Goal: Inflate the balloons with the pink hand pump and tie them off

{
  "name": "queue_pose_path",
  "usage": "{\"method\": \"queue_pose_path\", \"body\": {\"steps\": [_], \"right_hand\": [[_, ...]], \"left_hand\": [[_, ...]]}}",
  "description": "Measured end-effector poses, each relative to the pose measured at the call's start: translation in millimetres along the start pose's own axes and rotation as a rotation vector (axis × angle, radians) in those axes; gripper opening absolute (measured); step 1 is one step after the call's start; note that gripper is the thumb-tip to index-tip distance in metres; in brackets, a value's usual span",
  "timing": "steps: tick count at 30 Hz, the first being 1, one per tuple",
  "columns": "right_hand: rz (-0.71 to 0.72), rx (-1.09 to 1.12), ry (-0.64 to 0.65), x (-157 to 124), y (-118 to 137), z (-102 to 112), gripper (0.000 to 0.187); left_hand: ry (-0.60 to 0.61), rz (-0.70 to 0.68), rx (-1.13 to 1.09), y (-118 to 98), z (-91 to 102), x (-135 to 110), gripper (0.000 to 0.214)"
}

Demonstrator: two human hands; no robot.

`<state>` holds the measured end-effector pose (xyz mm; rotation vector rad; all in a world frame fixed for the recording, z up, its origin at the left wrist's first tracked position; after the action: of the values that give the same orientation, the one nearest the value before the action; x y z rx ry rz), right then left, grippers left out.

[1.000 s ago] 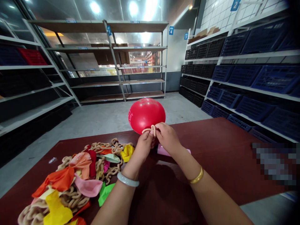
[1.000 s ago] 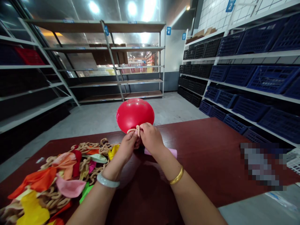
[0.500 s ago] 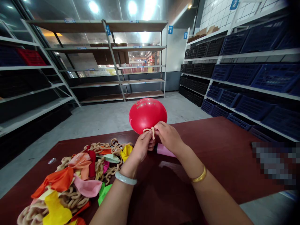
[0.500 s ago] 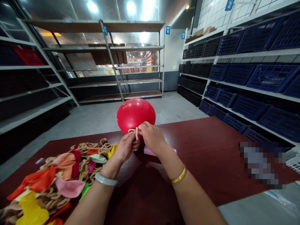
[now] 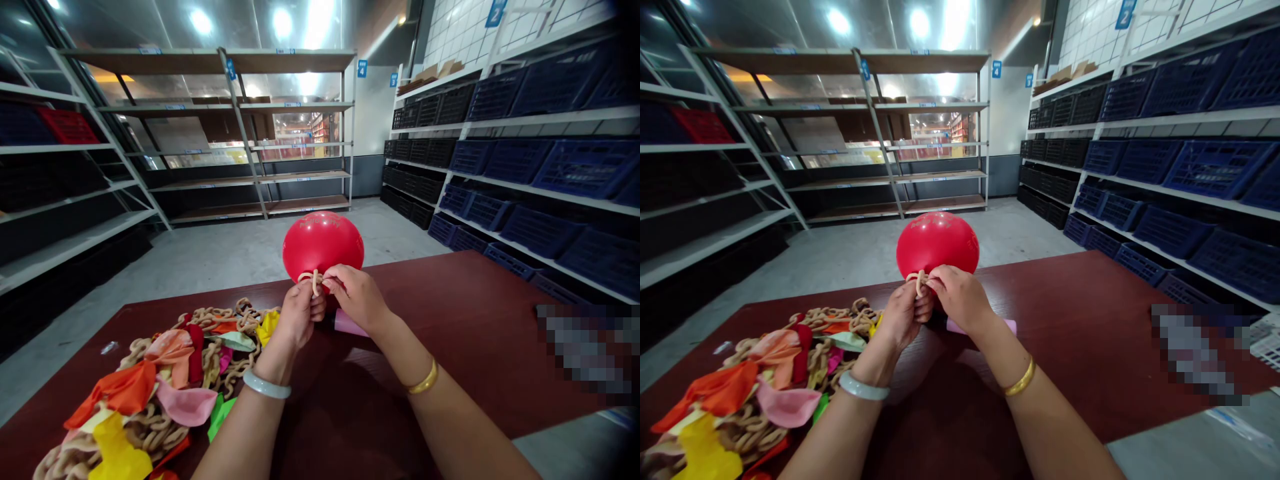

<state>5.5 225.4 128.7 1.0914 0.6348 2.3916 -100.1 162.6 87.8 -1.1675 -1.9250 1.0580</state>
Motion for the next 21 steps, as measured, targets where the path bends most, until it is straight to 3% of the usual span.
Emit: {"method": "queue_pose_path", "body": {"steps": [8,16,21], "right_hand": [[-0.014,0.039,-0.014,3.0,-4.8,2.1,0.01],[-0.18,0.277,-0.094,2.1,-3.8,-3.1,0.01],[-0.055,0.153,-0.108,0.9,3.7,-5.6,0.011]], "left_hand": [[0.056,0.004,0.057,8.8,3.9,2.0,0.045],[0.066,0.135,-0.181,6.4,-2.3,0.4,0.045],[-0.025,0.036,-0.102,4.6,0.4,2.6,0.044]]}}
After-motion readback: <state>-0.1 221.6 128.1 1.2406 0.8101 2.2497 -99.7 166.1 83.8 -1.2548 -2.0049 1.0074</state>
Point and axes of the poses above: each hand's wrist, its own x-axis towards the middle knuckle, its own z-axis out of the back of the hand, y = z × x, the point moved 4 cm from there along x, towards the middle knuckle, and after that the axes turned 7 degrees about -z, right-handed, at the moved point
